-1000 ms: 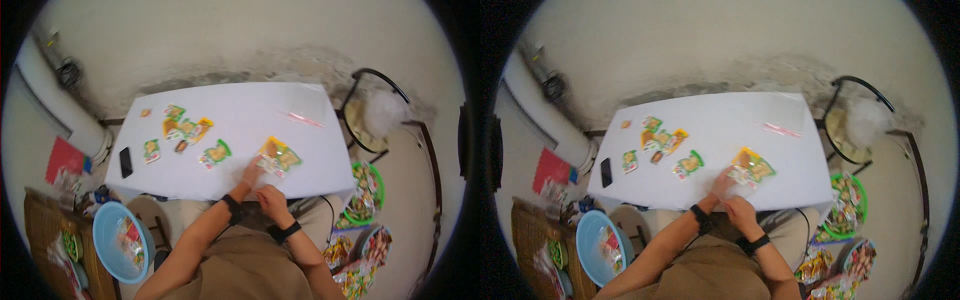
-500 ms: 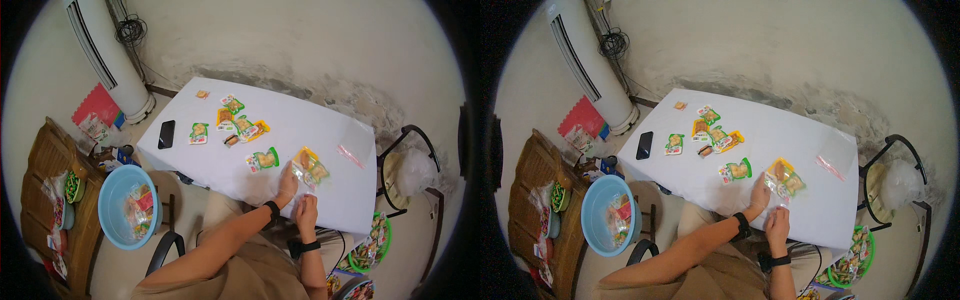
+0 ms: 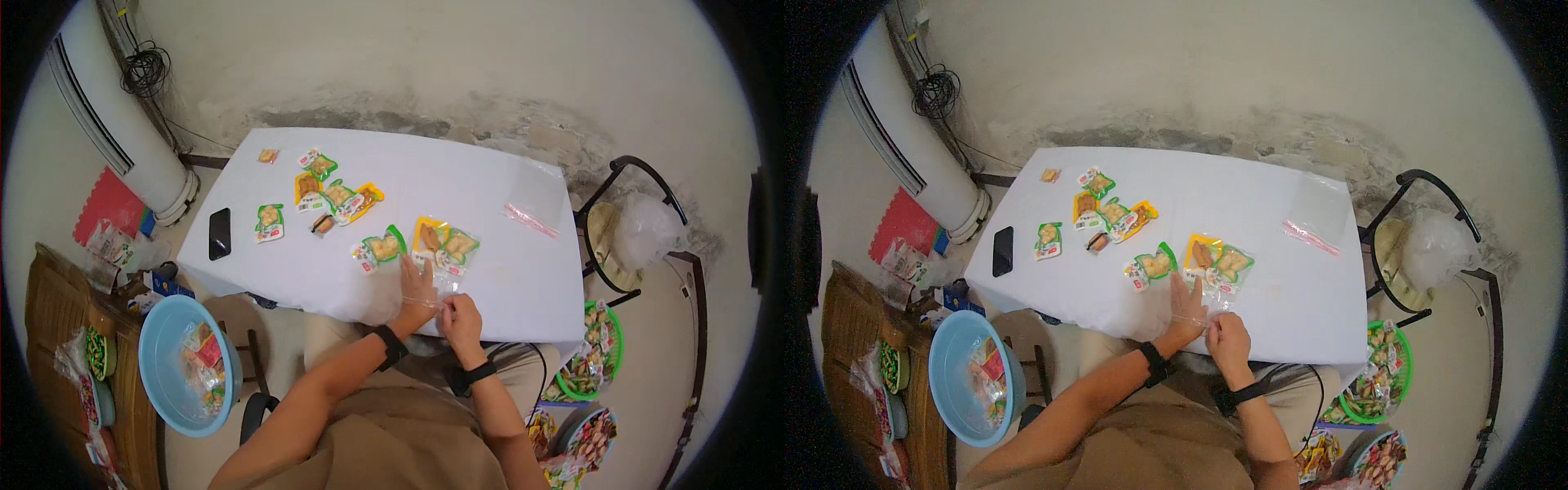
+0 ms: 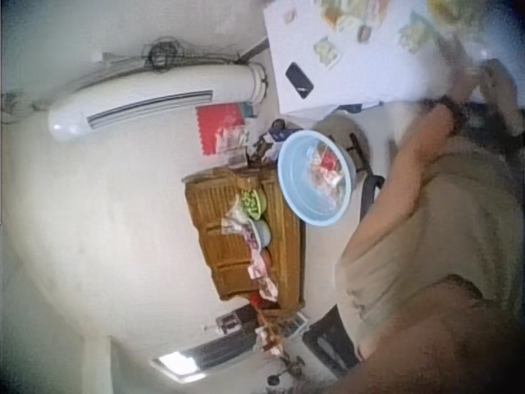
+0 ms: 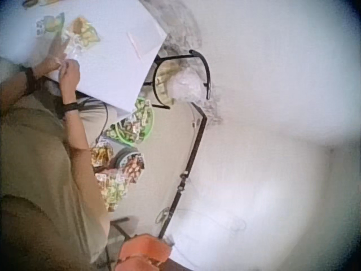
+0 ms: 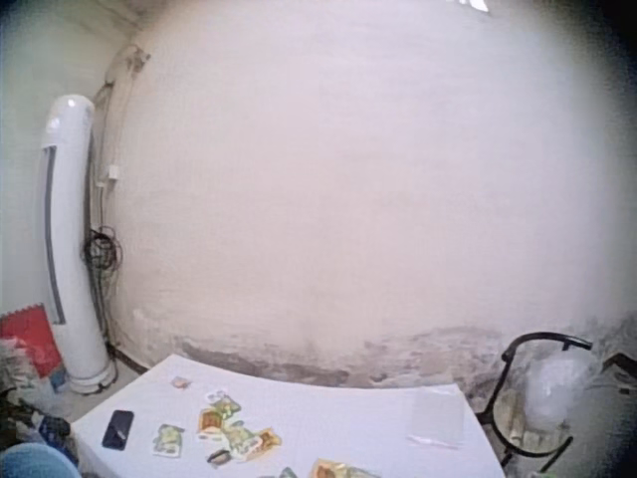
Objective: The person puts several small packaged food pouches into a plastic bag by hand and then seals the bag.
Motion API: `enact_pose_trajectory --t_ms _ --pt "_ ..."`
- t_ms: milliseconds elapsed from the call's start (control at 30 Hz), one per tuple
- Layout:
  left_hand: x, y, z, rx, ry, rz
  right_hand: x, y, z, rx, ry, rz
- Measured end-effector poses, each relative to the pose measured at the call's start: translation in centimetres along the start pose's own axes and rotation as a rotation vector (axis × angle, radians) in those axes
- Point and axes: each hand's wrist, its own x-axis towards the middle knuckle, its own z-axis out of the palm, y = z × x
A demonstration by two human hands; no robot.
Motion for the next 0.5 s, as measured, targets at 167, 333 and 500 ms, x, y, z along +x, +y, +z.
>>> enact_pose_trajectory --t_ms 167,333,500 --pt "0.7 0.7 -0.7 0.08 -0.012 -0.006 -0.7 0.0 -0.7 -0.004 0.017 -0.044" --pt "-1.9 0.1 -2.0 0.023 -0.104 0.195 -0.3 0.1 -0.4 0.0 0.047 -0.08" --pt "-2.5 -1.7 -10.3 -0.309 -0.871 0.406 -0.5 2.1 0.0 0.003 0.082 -0.054"
